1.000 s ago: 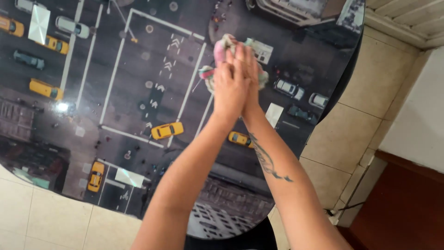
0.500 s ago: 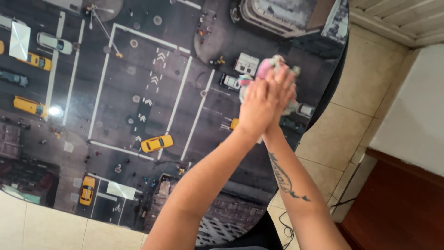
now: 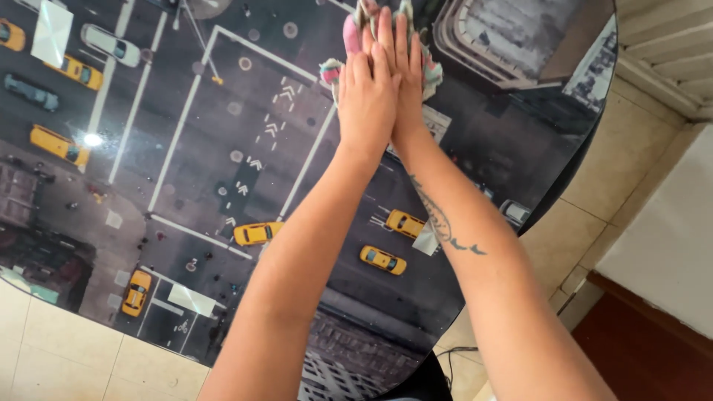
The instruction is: The recorder is cleaning a chair and a dining table with a damp cloth and water from a bowl.
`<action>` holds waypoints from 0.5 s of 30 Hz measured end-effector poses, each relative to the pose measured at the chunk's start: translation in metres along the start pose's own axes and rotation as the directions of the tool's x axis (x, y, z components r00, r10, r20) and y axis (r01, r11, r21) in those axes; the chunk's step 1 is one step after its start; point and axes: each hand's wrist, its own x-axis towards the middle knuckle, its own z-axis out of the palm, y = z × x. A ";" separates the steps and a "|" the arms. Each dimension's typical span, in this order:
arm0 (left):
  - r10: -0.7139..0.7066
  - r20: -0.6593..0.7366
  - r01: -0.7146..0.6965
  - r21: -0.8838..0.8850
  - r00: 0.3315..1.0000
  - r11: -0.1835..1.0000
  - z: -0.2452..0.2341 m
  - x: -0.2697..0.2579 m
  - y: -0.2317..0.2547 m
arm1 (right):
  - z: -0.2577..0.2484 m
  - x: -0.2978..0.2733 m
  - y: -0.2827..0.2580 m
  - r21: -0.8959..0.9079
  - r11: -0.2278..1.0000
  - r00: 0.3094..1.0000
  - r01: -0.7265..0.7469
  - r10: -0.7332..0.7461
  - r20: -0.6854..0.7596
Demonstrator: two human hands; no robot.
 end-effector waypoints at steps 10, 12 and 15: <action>-0.121 -0.004 0.121 0.025 0.993 0.992 0.057 0.060 0.020 | 0.046 0.029 0.068 0.129 0.979 0.986 0.155 -0.145 -0.087; -0.089 -0.038 0.089 0.005 0.995 0.996 0.056 0.068 0.023 | 0.044 0.016 0.083 0.131 0.983 0.989 0.132 -0.123 -0.077; -0.027 -0.084 0.024 -0.041 0.996 0.999 0.067 0.085 0.027 | 0.038 0.002 0.086 0.115 0.991 0.996 0.075 -0.068 -0.060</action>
